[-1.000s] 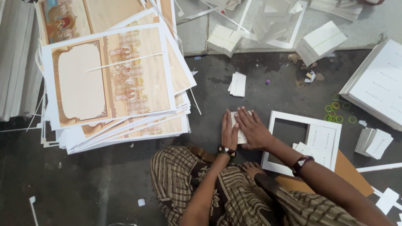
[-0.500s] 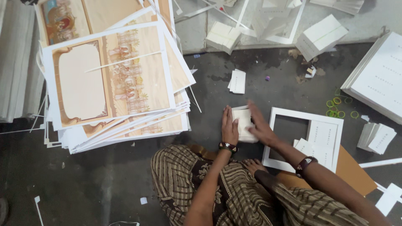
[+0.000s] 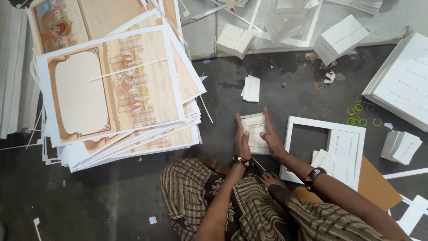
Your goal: The person sits on the floor and repeatedly picks up small stacks of white paper, aligns them, and places them into a larger stack. The person also handles rubber bands and larger printed sheets nearby.
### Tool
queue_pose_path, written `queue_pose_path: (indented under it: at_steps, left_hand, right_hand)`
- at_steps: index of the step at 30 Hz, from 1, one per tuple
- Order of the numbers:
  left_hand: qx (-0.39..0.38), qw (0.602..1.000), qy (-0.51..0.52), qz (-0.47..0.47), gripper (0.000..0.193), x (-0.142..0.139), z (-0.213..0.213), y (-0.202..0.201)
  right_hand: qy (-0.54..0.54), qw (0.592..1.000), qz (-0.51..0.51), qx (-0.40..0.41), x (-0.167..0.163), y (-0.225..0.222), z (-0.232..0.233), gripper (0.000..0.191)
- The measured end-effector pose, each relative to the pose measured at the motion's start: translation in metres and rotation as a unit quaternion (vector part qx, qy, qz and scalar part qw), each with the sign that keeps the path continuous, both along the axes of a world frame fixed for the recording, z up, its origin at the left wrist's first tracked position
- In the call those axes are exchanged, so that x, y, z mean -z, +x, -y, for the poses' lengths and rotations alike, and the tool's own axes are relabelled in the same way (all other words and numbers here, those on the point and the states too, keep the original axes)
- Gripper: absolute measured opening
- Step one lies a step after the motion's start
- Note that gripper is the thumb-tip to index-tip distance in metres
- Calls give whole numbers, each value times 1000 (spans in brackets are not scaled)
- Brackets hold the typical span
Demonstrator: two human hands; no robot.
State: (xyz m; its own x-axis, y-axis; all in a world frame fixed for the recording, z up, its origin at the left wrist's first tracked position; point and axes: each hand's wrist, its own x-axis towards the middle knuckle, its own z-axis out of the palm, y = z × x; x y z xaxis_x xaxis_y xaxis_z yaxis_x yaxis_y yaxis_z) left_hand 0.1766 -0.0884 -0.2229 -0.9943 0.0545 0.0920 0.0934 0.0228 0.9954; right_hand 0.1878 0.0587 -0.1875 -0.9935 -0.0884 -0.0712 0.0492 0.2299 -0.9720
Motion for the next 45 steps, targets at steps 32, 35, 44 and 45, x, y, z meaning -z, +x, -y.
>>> queue_pose_path:
  at_steps: [32, 35, 44, 45]
  left_hand:
    - [-25, 998, -46, 42, 64, 28, -11, -20]
    - [-26, 994, -104, -8, 66, 23, -15, -19]
    - [4, 898, -438, -42, 83, -1, -12, -20]
    - [0, 903, -427, -42, 82, -1, -12, -21]
  right_hand:
    - [541, 781, -111, -293, -58, -47, -7, 120]
    - [560, 772, -115, -278, -47, -41, -7, 114]
    - [497, 821, -142, -243, -26, -41, -12, 117]
    - [500, 819, -139, -243, -27, -42, -11, 117]
